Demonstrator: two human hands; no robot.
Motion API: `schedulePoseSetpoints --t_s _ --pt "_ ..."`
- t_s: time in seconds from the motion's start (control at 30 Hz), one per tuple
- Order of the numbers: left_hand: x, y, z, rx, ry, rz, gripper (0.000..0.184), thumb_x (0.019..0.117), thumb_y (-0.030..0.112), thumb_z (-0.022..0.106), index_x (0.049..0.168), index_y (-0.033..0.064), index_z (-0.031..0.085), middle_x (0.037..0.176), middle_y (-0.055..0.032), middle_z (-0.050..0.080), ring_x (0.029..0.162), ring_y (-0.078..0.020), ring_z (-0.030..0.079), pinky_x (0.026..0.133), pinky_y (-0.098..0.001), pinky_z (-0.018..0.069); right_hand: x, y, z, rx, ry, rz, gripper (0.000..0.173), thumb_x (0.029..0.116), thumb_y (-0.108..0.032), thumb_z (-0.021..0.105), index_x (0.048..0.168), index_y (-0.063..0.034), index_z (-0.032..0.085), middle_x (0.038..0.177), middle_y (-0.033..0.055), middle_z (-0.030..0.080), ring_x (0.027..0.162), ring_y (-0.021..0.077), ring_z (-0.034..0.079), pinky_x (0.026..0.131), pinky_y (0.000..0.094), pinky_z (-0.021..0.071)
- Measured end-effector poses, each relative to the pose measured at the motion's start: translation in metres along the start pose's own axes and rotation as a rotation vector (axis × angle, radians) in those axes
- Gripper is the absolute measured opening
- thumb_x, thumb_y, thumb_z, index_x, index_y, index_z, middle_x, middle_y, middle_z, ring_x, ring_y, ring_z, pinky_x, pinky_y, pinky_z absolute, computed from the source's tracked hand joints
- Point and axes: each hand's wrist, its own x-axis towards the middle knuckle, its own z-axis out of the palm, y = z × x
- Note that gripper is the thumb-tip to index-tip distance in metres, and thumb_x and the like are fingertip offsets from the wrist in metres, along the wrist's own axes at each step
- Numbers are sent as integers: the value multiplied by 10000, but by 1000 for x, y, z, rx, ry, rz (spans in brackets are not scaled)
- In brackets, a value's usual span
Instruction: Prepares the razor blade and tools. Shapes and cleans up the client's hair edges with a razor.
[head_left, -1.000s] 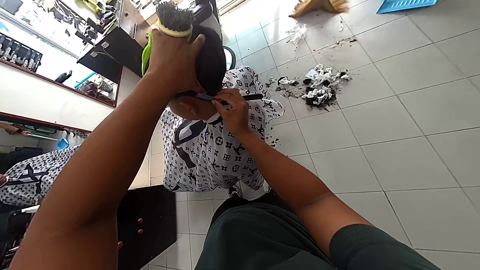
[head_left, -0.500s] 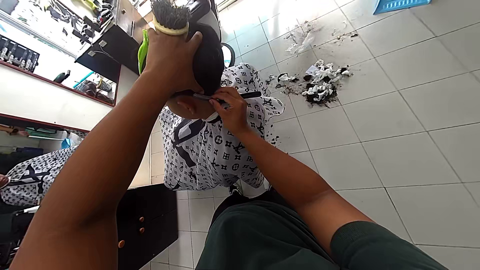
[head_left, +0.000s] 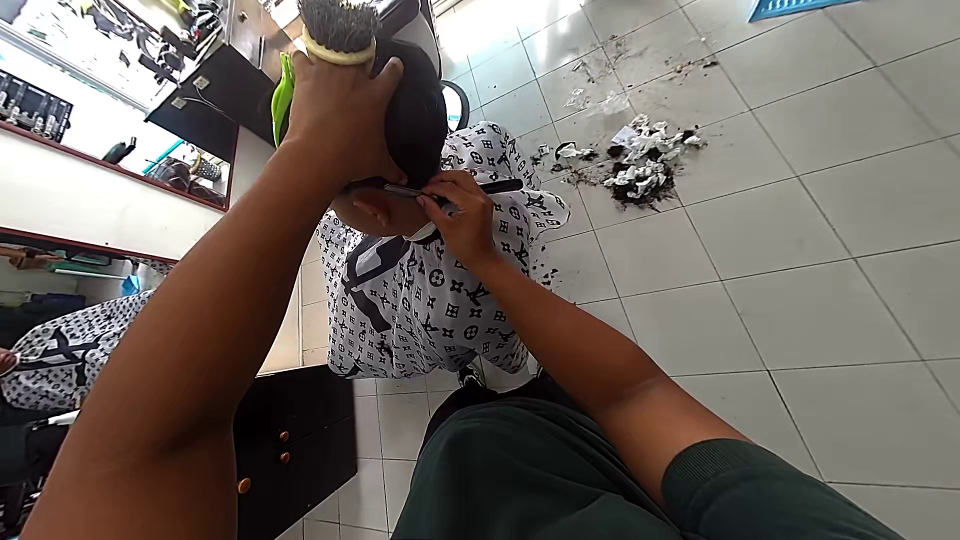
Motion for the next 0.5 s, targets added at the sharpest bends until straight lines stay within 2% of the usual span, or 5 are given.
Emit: schedulePoseSetpoints --t_s 0.37,0.5 --pt "1 -1 1 0 2 0 1184 614 628 868 1583 195 343 1431 -340 475 1312 -567 444 982 -748 342 1 -2 -1 12 -18 18 96 871 -58 772 947 0 786 1057 172 717 1037 245 673 910 309 552" --pt "-2 -3 0 -23 21 26 1140 633 595 871 1572 195 364 1404 -345 493 1306 -560 450 976 -744 340 -1 -2 -11 158 38 80 119 916 -39 725 996 48 740 1092 181 702 1089 196 675 914 267 566"
